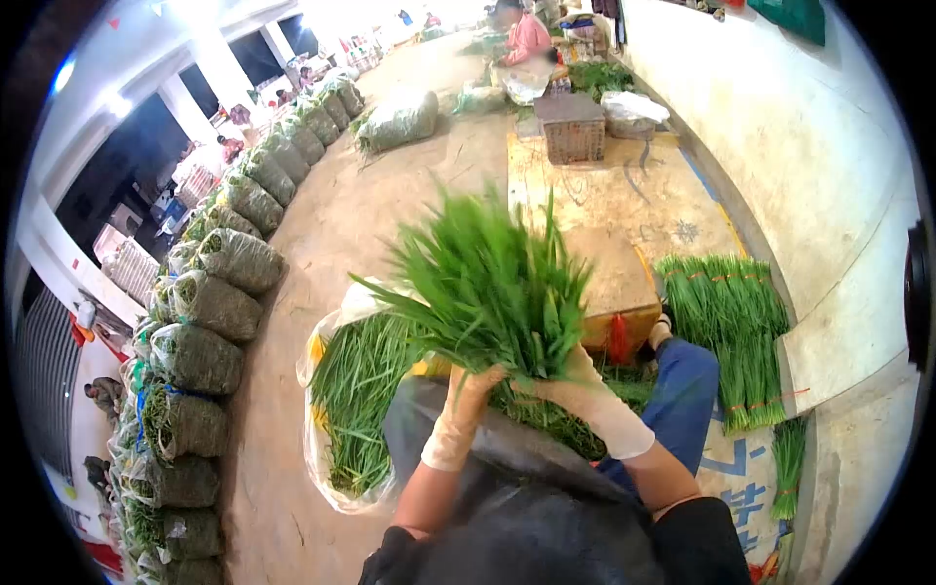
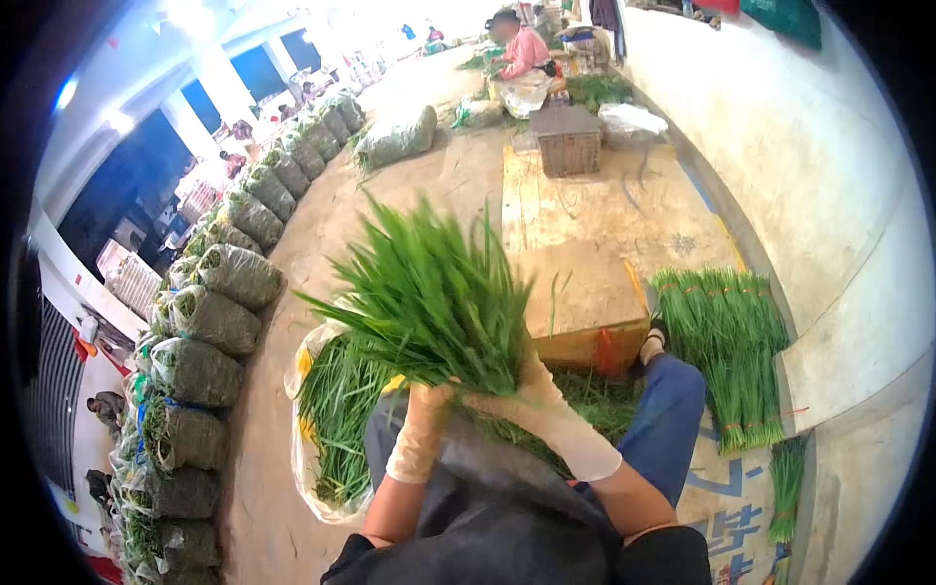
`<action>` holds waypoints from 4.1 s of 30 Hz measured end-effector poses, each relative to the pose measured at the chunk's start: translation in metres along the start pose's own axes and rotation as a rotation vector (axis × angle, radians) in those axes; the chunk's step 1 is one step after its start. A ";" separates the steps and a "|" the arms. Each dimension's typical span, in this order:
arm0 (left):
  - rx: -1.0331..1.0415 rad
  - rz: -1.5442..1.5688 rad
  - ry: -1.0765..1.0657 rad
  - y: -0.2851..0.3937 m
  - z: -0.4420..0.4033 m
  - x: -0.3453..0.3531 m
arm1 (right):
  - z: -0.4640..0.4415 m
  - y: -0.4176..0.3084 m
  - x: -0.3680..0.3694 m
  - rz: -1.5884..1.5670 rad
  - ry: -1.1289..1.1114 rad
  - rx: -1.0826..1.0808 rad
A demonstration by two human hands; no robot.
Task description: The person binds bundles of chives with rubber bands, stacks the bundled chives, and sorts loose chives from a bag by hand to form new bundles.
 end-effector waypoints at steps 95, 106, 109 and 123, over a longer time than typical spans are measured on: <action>-0.136 0.342 0.302 -0.018 -0.007 -0.040 | 0.053 -0.157 -0.051 0.473 0.307 -0.601; -0.165 0.393 0.229 -0.001 0.002 -0.018 | 0.025 -0.114 -0.003 0.372 0.464 -0.552; -0.161 0.376 0.193 -0.002 0.004 -0.016 | 0.016 -0.100 0.002 0.531 0.372 -0.434; -0.161 0.422 0.304 -0.012 0.004 -0.039 | 0.029 -0.117 0.012 0.564 -0.382 -0.494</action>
Point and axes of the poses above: each hand's wrist, its own z-axis away from the middle knuckle, its own x-axis out of the palm, y = z × x, the point moved 9 cm from there along -z, towards the middle knuckle, and after that the axes turned 10 degrees about y, right-handed, at the moved point
